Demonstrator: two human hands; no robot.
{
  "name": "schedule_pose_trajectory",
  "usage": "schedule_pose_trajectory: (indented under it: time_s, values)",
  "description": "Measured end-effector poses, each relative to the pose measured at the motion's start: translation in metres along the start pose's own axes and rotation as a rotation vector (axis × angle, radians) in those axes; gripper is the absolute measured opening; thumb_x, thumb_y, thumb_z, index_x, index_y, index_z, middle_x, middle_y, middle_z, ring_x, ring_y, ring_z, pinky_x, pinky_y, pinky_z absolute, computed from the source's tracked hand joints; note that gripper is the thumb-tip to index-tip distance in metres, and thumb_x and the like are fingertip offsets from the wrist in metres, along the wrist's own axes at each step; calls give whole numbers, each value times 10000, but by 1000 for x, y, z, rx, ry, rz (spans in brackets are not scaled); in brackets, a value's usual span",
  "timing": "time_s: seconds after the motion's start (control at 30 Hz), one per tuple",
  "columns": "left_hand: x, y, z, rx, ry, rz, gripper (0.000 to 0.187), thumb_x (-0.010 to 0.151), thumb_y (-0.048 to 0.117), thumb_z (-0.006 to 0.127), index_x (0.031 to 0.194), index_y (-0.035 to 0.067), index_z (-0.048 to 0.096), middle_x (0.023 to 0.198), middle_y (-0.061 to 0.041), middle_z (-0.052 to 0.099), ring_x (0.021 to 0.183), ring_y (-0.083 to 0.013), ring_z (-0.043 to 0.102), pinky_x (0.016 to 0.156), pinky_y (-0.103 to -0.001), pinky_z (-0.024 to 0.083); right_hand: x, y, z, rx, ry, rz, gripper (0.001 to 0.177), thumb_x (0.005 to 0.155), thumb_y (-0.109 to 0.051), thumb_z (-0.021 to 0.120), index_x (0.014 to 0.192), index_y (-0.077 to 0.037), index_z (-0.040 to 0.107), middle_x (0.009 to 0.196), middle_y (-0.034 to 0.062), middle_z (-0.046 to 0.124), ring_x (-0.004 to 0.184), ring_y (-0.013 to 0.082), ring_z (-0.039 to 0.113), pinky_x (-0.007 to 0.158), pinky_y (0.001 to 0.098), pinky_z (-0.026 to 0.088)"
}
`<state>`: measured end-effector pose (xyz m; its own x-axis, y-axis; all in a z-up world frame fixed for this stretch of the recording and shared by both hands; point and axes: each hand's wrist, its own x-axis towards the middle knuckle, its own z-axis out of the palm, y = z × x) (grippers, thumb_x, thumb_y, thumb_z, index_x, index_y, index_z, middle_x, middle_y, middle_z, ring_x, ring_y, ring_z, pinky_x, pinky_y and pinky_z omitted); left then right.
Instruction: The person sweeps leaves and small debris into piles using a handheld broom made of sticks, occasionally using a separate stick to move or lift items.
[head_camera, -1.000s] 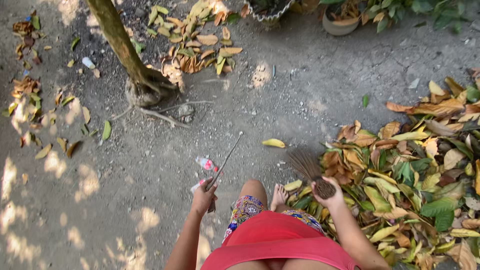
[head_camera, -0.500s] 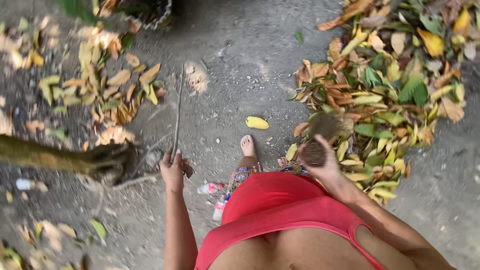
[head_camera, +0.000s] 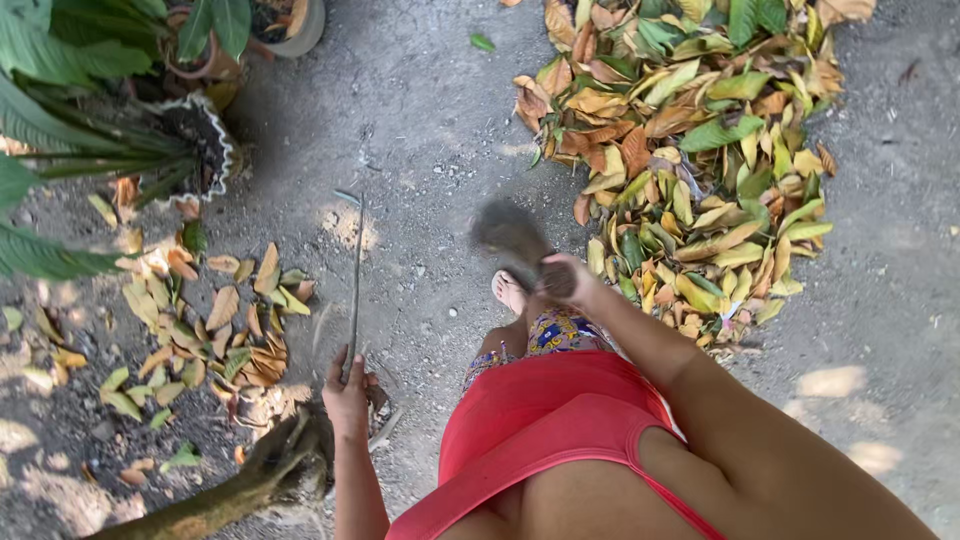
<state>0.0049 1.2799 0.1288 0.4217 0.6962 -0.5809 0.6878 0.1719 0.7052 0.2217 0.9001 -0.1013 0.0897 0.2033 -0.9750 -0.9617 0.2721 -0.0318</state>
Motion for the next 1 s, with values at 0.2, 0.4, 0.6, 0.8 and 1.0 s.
schedule_pose_trajectory:
  time_s: [0.2,0.4,0.6,0.8,1.0]
  values:
    - [21,11,22,57,-110,-23,464,984,176,634,1438,87,591,655,-51,614,481,-106,526,434,-301,412,-36,-86,-97,365,-156,-260,466,830,-262,767,1170,-50,528,953,140,611,787,297,644,685,449,630]
    - [55,29,59,56,-229,58,480,982,178,654,1447,82,588,687,-24,629,568,-79,567,484,-266,428,-126,-73,-101,344,-42,-501,430,867,-292,718,1204,-105,525,973,109,631,806,261,676,720,422,612]
    - [87,54,97,125,-245,72,486,970,185,676,1437,81,590,703,-35,645,594,-88,588,514,-255,448,-165,-31,-16,376,-159,-251,403,810,-275,770,1069,-70,540,805,121,643,694,277,670,655,427,606]
    - [112,114,139,169,-280,40,501,966,224,673,1444,100,587,701,-39,632,572,-93,548,493,-270,414,-71,-92,42,294,-371,-65,344,815,-239,780,1032,-32,612,832,113,685,682,248,689,586,385,595]
    - [126,174,181,297,-257,50,506,968,216,672,1449,94,578,715,-52,647,603,-97,586,527,-264,452,22,-223,24,343,-231,-192,301,832,-200,756,1074,-92,612,918,87,710,749,240,716,679,386,632]
